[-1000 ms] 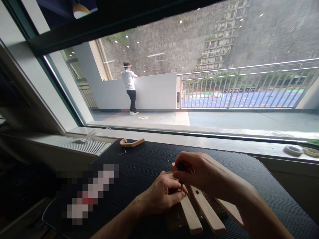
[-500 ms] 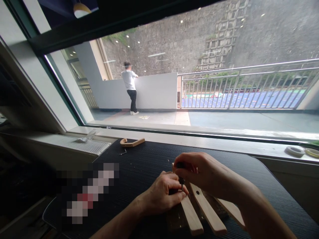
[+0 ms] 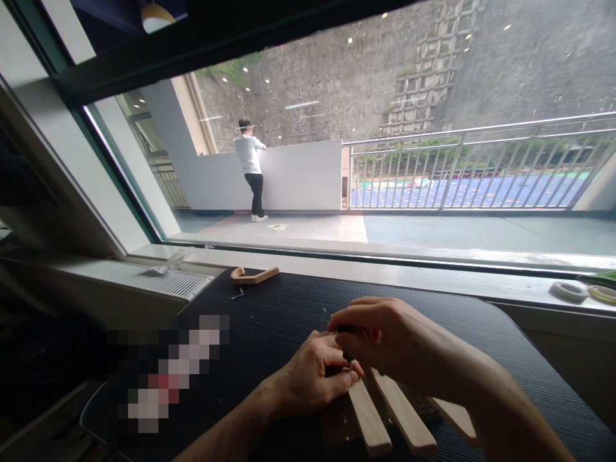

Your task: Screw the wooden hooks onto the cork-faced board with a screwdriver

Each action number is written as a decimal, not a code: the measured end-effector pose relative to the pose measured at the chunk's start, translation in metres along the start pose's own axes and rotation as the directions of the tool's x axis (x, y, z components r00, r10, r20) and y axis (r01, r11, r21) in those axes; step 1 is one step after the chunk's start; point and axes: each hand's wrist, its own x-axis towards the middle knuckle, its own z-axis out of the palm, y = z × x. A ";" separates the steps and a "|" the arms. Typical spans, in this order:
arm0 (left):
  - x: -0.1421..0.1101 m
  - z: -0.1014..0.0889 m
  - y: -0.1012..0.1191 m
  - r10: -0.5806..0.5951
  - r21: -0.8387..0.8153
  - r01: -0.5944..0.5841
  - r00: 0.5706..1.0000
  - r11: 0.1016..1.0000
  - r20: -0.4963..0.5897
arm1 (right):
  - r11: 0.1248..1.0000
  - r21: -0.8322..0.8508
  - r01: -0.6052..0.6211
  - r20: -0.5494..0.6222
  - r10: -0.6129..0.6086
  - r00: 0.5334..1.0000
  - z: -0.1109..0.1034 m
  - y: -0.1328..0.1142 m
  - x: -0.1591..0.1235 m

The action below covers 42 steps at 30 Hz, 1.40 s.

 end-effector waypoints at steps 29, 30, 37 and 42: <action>-0.001 0.005 -0.005 -0.014 0.022 0.014 1.000 1.000 -0.015 | 0.995 -0.079 -0.062 -0.106 0.054 0.993 0.005 0.011 0.005; 0.000 0.005 -0.005 -0.010 0.016 0.011 1.000 1.000 -0.009 | 0.994 -0.093 -0.062 -0.115 0.051 0.992 0.006 0.011 0.005; -0.001 0.000 -0.001 -0.004 -0.013 0.004 1.000 1.000 0.013 | 0.995 -0.095 -0.024 -0.081 0.017 0.997 0.007 0.007 0.004; -0.001 0.001 -0.003 -0.006 0.031 0.007 1.000 1.000 -0.016 | 0.995 -0.094 0.033 -0.032 -0.037 0.999 0.007 0.004 0.006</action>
